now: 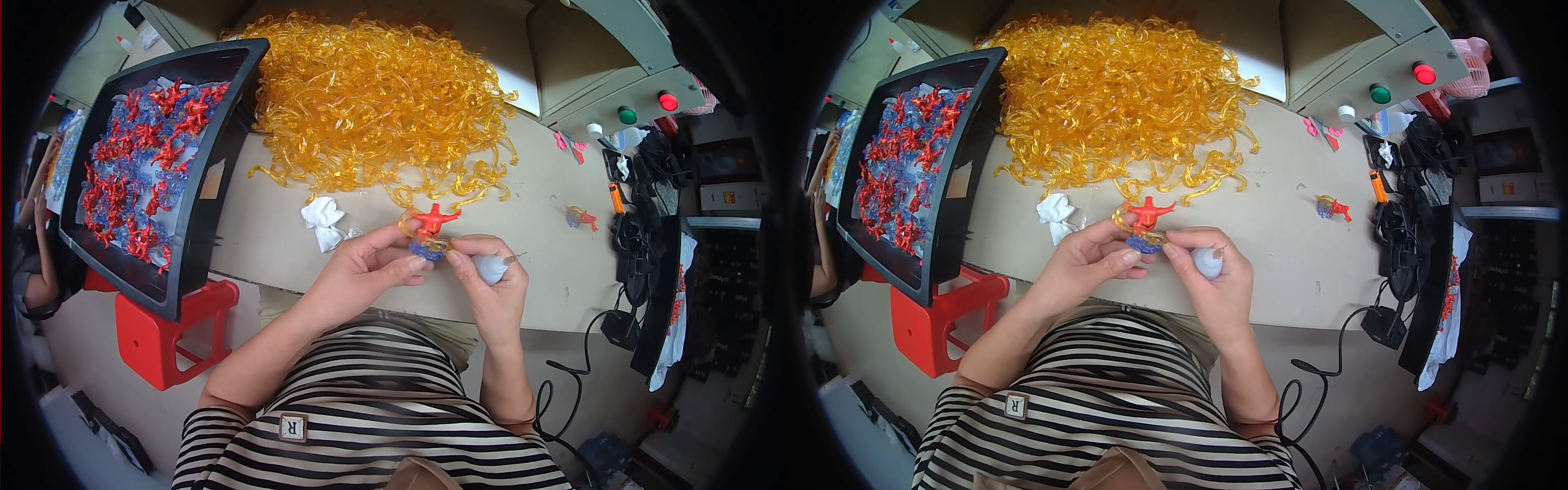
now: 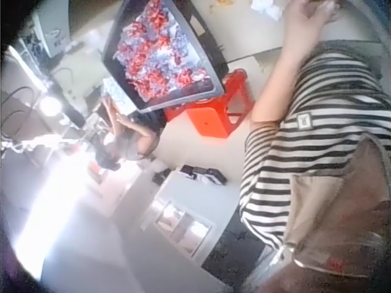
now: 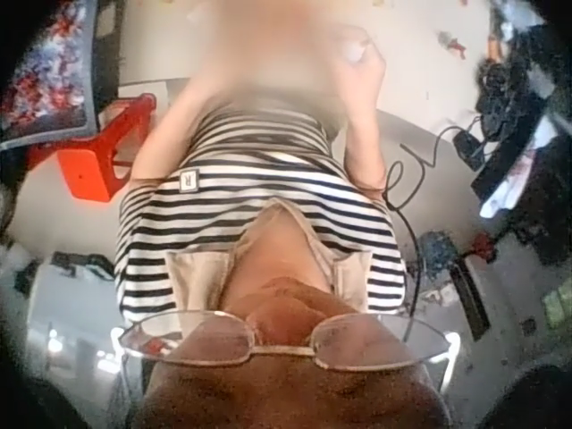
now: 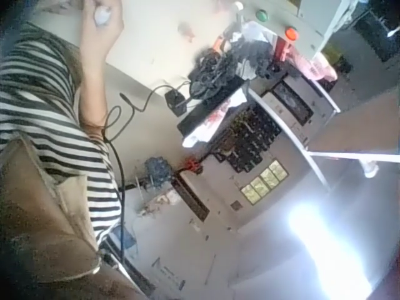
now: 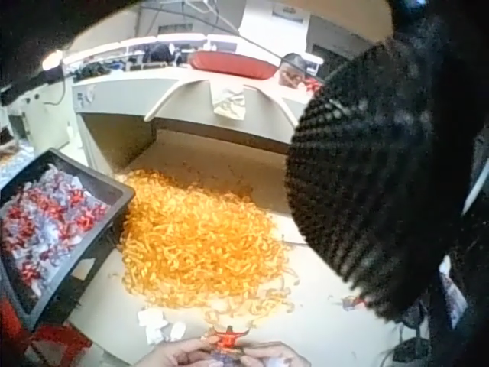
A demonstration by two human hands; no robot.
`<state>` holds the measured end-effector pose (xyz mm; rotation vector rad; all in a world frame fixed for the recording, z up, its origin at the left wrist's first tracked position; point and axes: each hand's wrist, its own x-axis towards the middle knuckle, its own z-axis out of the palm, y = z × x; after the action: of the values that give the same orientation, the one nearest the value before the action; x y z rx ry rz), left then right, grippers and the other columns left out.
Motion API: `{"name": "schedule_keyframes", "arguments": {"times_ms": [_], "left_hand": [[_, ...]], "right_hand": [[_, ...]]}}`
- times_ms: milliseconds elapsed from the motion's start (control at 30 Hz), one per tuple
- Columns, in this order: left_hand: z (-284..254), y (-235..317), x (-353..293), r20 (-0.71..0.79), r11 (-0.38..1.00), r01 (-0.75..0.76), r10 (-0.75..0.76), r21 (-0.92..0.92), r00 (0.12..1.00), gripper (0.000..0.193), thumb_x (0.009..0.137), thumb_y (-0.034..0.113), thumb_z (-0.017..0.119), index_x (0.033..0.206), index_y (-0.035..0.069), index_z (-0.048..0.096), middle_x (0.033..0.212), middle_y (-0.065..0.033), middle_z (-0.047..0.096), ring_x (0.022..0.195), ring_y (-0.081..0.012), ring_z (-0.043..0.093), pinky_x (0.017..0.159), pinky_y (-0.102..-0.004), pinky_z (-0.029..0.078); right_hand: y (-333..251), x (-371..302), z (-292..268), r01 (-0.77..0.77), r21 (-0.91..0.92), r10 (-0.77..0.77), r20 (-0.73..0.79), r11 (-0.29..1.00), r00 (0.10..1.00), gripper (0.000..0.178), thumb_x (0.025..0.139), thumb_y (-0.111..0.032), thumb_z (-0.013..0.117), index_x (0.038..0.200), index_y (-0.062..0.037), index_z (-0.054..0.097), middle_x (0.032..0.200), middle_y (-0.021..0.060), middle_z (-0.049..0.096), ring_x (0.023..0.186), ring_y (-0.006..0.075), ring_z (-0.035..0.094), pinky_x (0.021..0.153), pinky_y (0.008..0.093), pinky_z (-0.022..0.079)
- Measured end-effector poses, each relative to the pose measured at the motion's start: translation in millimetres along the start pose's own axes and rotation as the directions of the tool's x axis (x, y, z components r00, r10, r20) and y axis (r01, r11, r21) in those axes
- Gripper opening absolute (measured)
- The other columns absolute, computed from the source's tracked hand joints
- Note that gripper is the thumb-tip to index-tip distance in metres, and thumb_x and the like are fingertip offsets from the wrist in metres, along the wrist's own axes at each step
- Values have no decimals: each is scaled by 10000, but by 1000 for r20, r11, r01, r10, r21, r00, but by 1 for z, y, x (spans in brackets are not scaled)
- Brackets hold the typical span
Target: The person assembles toy figurines by gluing small yellow and red plastic components together with a glue bottle.
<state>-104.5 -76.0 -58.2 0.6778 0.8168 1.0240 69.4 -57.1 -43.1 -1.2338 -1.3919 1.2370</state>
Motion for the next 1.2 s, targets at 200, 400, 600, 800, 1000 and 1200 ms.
{"name": "schedule_keyframes", "arguments": {"times_ms": [200, 400, 600, 800, 1000, 1200], "left_hand": [[1, 6, 2, -33, 996, 86, -86, 2, 996, 348, 863, 73, 543, 1199, 14, 470, 1031, -48, 577, 935, -130, 574, 812, -269, 497], [-3, 5, 3, 51, 992, 111, -114, 54, 992, 334, 868, 80, 537, 1190, 14, 480, 1002, -57, 595, 919, -141, 585, 792, -270, 502], [-6, 5, -1, -9, 993, 111, -110, 32, 994, 316, 863, 62, 538, 1173, 11, 498, 1020, -77, 596, 929, -139, 583, 826, -272, 489], [-4, 5, -1, -25, 998, 63, -63, 13, 998, 309, 858, 59, 544, 1160, 2, 506, 1032, -74, 596, 931, -137, 584, 848, -257, 472], [-6, 1, 2, -25, 999, 41, -40, 25, 999, 315, 856, 54, 545, 1164, -2, 504, 1042, -70, 594, 936, -137, 584, 853, -254, 468], [-5, 3, 1, -16, 997, 75, -74, 20, 997, 307, 862, 67, 540, 1159, 2, 507, 1046, -71, 594, 946, -151, 584, 843, -264, 479]], "right_hand": [[0, 3, -1, -64, -34, 65, 30, 997, 997, 117, 793, -22, 628, 906, -1, 606, 860, 34, 620, 760, 66, 550, 673, 198, 443], [-5, 3, -4, -141, -44, 144, 72, 989, 987, 122, 790, -30, 633, 906, 0, 613, 854, 35, 621, 752, 68, 551, 667, 200, 446], [-9, 8, 2, -27, -135, 43, 119, 990, 992, 122, 773, -15, 640, 893, -8, 619, 843, 58, 608, 764, 104, 575, 673, 222, 458], [-3, 10, 6, 70, -146, -54, 110, 987, 992, 121, 765, -7, 643, 883, -14, 623, 852, 68, 608, 767, 117, 575, 672, 230, 458], [-1, 11, 8, 90, -154, -74, 108, 984, 991, 113, 759, 11, 643, 869, -10, 624, 848, 62, 601, 773, 112, 566, 675, 226, 453], [1, 10, 3, 4, -79, 4, 106, 997, 994, 113, 788, -37, 634, 897, -12, 616, 861, 59, 615, 770, 110, 572, 678, 233, 464]]}}
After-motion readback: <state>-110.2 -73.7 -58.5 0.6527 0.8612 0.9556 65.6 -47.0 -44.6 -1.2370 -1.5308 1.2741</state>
